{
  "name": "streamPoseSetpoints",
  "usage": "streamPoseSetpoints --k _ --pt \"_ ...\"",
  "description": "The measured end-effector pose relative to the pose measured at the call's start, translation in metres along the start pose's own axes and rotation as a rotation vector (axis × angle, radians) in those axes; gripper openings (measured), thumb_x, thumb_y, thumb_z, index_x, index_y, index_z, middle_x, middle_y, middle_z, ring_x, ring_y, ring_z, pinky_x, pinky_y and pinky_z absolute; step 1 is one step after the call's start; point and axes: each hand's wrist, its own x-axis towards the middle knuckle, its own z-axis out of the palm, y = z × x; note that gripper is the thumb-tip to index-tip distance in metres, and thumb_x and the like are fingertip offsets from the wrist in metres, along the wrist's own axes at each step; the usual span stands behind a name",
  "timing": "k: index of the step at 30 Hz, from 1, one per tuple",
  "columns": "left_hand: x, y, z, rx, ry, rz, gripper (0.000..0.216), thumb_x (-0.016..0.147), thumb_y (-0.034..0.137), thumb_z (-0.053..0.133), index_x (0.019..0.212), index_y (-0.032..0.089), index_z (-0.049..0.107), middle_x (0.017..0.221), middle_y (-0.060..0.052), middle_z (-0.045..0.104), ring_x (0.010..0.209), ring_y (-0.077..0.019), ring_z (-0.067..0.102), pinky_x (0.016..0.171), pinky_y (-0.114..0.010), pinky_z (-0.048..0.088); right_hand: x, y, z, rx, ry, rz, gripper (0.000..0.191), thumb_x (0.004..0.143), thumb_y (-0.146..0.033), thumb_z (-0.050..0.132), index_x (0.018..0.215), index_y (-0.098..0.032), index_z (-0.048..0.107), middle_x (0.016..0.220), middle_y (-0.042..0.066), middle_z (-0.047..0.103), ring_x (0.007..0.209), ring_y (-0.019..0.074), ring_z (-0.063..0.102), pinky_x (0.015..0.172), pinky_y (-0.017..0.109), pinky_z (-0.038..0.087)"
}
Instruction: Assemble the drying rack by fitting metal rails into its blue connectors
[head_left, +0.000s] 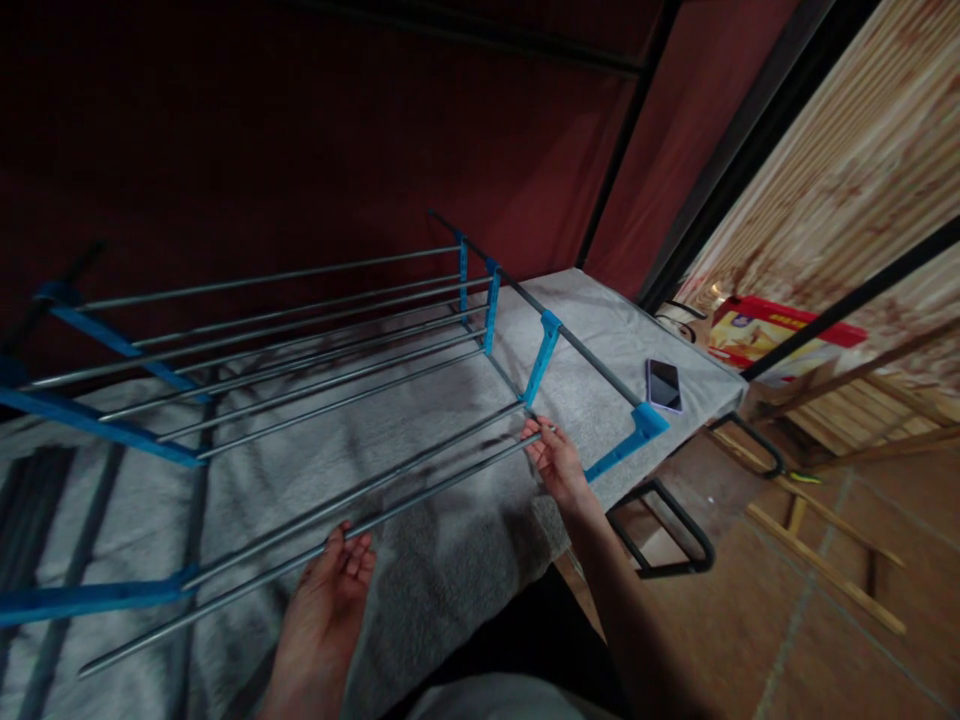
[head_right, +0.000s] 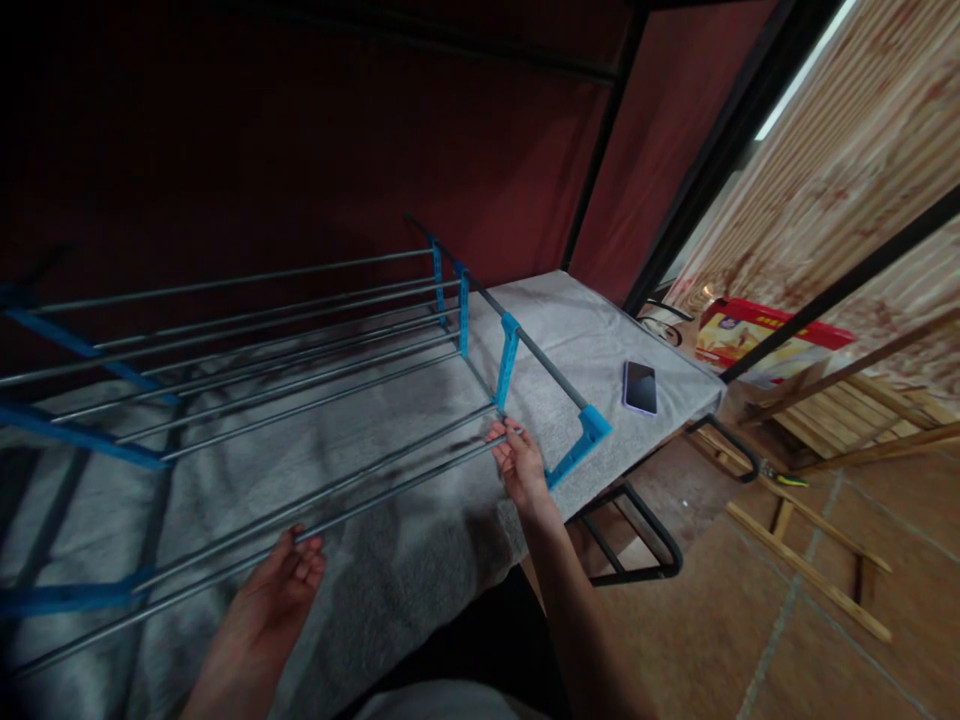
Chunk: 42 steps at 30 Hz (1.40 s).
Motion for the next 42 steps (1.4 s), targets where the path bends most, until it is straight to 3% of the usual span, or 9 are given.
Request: streamPoseSetpoints --k 5,9,15,21,25,33,38,42 --pt "0.011 0.003 -0.016 0.002 0.016 0.010 0.024 0.096 0.009 0.050 0.080 0.016 0.066 0.067 0.001 0.062 0.062 -0.0085 0.063 0.056 -0.016 0.054 0.007 0.002 -0.007 0.046 0.053 0.012 0.012 0.082 -0.021 0.075 0.091 -0.020 0.067 0.086 0.001 0.076 0.075 0.0118 0.073 0.074 0.023 0.061" --pt "0.026 0.016 -0.044 0.015 0.074 0.029 0.021 0.093 0.013 0.052 0.076 0.019 0.064 0.066 0.002 0.062 0.057 -0.0098 0.061 0.051 -0.018 0.052 0.013 0.001 -0.015 0.080 0.110 0.012 0.012 0.082 -0.020 0.076 0.088 -0.021 0.066 0.083 -0.001 0.075 0.072 0.0105 0.072 0.071 0.021 0.060" --pt "0.039 0.033 -0.083 0.002 0.165 0.088 0.021 0.091 0.013 0.051 0.074 0.019 0.062 0.067 0.001 0.063 0.057 -0.0115 0.061 0.051 -0.020 0.053 0.010 0.011 -0.023 0.019 0.075 0.073 0.014 0.085 -0.028 0.071 0.096 -0.019 0.069 0.087 0.003 0.076 0.077 0.0132 0.074 0.075 0.023 0.061" --pt "0.033 0.024 -0.081 0.064 0.093 0.180 0.010 0.086 0.016 0.063 0.077 0.020 0.063 0.065 0.002 0.062 0.060 -0.0137 0.062 0.056 -0.025 0.054 0.008 0.010 -0.026 0.027 0.062 0.052 0.009 0.085 -0.024 0.070 0.094 -0.021 0.069 0.093 0.004 0.077 0.082 0.0135 0.074 0.078 0.025 0.062" --pt "0.027 0.025 -0.079 -0.038 0.113 0.171 0.014 0.089 0.011 0.057 0.079 0.017 0.064 0.070 0.001 0.064 0.060 -0.0114 0.063 0.054 -0.021 0.053 0.011 0.001 -0.025 0.016 0.072 0.038 0.008 0.083 -0.021 0.073 0.090 -0.021 0.069 0.089 0.001 0.077 0.078 0.0125 0.074 0.075 0.024 0.063" --pt "0.032 0.043 -0.107 -0.111 0.179 0.263 0.015 0.092 0.018 0.059 0.078 0.017 0.065 0.066 0.001 0.064 0.057 -0.0106 0.063 0.055 -0.019 0.052 0.018 -0.006 -0.033 0.028 0.128 0.078 0.006 0.083 -0.017 0.071 0.086 -0.021 0.067 0.079 -0.002 0.075 0.069 0.0104 0.072 0.066 0.020 0.061" --pt "0.037 0.050 -0.115 -0.173 0.243 0.309 0.018 0.093 0.014 0.054 0.078 0.017 0.063 0.063 0.002 0.063 0.055 -0.0096 0.062 0.056 -0.019 0.052 0.019 -0.008 -0.035 0.030 0.187 0.133 0.006 0.085 -0.016 0.067 0.083 -0.021 0.066 0.073 -0.004 0.074 0.063 0.0094 0.070 0.060 0.019 0.059" --pt "0.038 0.054 -0.119 -0.188 0.244 0.447 0.013 0.086 0.008 0.058 0.081 0.018 0.066 0.066 0.003 0.065 0.058 -0.0088 0.062 0.057 -0.018 0.052 0.018 -0.010 -0.033 0.062 0.224 0.126 0.009 0.086 -0.015 0.064 0.081 -0.022 0.065 0.071 -0.006 0.073 0.060 0.0089 0.070 0.057 0.019 0.058"
